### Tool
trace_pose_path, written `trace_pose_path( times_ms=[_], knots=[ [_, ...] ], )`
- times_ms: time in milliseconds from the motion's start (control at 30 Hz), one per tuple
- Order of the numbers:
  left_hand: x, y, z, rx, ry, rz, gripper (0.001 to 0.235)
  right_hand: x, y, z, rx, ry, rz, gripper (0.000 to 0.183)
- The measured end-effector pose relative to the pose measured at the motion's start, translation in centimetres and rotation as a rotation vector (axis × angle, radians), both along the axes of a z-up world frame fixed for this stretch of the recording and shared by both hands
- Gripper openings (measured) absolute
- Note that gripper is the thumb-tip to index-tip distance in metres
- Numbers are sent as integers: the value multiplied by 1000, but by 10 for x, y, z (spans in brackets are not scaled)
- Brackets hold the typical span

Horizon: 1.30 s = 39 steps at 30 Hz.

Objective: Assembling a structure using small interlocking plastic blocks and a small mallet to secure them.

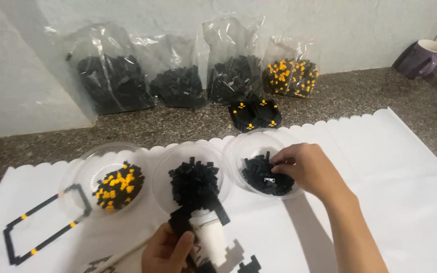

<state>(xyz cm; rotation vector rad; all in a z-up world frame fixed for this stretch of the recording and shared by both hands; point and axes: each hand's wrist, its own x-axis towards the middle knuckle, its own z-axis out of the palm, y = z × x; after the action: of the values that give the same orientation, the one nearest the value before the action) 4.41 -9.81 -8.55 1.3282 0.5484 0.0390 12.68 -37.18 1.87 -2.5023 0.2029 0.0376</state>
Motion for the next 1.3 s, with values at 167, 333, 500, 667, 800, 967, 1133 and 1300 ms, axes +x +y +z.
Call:
trace_pose_path(
  times_ms=[167,333,500,667,800,967,1133,1300],
  knots=[
    [-2,-3,36,-101,5,-74,16,-7,6,13,137,-83,-53,7],
    [-5,-3,63,-46,71,-166,13,-23,21,40,110,-21,-92,37],
    [-8,-1,57,-180,-62,-198,13,-47,38,48,376,-300,-85,20],
    [-7,5,62,-215,-159,-296,18,-86,88,25,974,-108,-154,30],
    [-11,16,65,-319,-254,-400,23,-112,121,28,1260,-70,-358,29],
    [-32,47,78,-175,-285,-560,15,-118,138,-11,1399,-42,-318,24],
    [-24,69,77,-177,-211,-513,31,-124,154,-26,1384,45,-330,22],
    [-25,70,87,50,-203,-593,20,-127,155,-25,1405,51,-346,30]
  ],
)
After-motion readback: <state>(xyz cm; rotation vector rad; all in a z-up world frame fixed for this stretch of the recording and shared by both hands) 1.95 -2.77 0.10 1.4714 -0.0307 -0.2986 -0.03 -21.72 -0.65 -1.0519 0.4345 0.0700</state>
